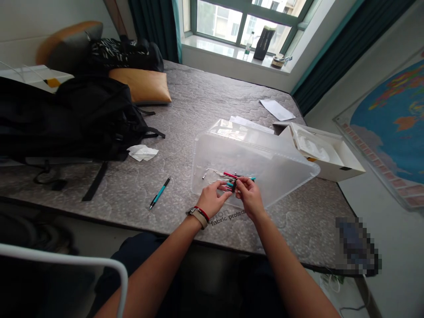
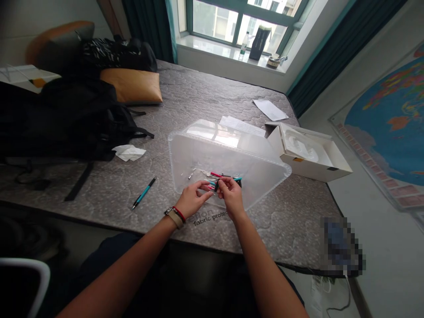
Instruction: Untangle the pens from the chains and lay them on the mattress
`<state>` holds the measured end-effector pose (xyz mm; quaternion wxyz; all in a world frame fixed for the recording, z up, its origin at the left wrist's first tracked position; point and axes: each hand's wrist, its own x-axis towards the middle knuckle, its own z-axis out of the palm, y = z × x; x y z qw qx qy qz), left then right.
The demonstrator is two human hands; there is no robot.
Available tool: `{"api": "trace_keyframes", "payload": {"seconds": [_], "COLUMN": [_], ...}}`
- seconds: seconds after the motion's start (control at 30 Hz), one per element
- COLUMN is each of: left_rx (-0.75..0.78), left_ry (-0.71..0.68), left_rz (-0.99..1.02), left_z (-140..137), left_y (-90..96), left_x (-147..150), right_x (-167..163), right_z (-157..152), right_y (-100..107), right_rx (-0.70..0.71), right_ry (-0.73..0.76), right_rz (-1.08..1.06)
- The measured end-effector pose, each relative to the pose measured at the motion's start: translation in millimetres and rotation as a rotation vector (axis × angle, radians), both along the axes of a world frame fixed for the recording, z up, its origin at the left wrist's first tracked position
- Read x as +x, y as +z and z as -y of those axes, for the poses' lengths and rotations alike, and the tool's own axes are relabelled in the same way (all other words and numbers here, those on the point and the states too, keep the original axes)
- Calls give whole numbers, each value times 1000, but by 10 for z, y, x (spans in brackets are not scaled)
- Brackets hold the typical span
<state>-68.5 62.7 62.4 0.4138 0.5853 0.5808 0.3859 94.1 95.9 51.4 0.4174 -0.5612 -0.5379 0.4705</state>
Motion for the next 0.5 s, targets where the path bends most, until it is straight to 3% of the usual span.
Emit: {"api": "trace_keyframes", "payload": {"seconds": [0.07,0.17,0.37,0.5], "left_rx": [-28,-71,-82,-125], "left_ry": [-20,-44,-8,-9], "left_rz": [130,289,355,388], "left_z": [-29,-70,-68,25], "left_y": [-26,-83,-148,-219], "left_x": [52,88,55,40], "right_x": [-45,-58,8,50], "right_z": [65,98,55,44], "right_y": [19,60,99,74], "right_rx": [-69,-93,-127,-137], "right_ry": [33,32,68,128], "right_rz": [-201,-308,-347,-242]}}
